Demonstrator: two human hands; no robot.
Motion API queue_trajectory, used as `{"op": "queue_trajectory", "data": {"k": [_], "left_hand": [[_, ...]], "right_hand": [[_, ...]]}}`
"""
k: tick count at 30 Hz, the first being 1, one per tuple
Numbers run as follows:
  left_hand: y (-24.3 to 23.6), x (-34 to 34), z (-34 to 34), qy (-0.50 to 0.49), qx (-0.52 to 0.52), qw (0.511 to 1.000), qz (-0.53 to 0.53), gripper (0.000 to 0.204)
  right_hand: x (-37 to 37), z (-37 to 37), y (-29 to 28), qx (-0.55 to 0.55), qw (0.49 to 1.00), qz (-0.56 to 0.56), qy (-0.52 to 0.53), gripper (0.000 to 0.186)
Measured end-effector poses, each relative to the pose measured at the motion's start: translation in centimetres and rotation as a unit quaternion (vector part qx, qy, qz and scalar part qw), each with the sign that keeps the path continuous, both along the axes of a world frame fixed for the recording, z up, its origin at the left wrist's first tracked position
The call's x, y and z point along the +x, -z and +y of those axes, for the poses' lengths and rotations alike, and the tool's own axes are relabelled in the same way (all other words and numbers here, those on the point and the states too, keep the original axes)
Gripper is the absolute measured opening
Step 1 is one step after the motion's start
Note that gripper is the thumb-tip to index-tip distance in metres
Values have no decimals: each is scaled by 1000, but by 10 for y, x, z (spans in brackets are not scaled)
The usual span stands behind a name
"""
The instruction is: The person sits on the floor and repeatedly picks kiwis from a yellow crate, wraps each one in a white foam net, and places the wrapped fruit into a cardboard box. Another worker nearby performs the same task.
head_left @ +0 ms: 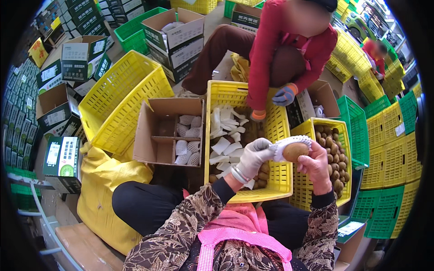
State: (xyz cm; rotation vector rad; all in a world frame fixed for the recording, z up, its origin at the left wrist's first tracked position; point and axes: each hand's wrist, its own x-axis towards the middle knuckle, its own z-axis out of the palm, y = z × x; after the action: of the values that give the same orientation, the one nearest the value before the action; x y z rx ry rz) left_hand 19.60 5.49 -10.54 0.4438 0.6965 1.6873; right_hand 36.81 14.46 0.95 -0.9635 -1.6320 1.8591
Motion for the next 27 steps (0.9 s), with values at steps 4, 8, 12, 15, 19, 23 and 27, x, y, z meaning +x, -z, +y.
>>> {"op": "queue_trajectory", "data": {"k": [4, 8, 12, 15, 19, 23, 27], "left_hand": [[-27, 21, -17, -10, 64, 973, 223, 14], [-27, 28, -10, -30, -3, 998, -56, 25], [-31, 13, 4, 18, -9, 972, -236, 41], [-22, -44, 18, -74, -64, 987, -130, 37], [6, -177, 17, -340, -150, 914, 163, 50], [131, -295, -52, -430, -269, 839, 194, 29], [286, -388, -217, -381, -470, 796, 24, 23]], "right_hand": [[-15, -7, 16, 463, 874, -148, 30, 53], [-34, -8, 18, 650, 752, -101, 49, 50], [-51, -12, 47, 747, 650, -136, -12, 51], [-65, -21, 36, 636, 751, -146, -106, 60], [-58, -11, 55, 506, 846, -156, -61, 52], [-42, 12, 114, 352, 850, -350, -178, 38], [-74, -6, 191, 369, 820, -314, -306, 45]]}}
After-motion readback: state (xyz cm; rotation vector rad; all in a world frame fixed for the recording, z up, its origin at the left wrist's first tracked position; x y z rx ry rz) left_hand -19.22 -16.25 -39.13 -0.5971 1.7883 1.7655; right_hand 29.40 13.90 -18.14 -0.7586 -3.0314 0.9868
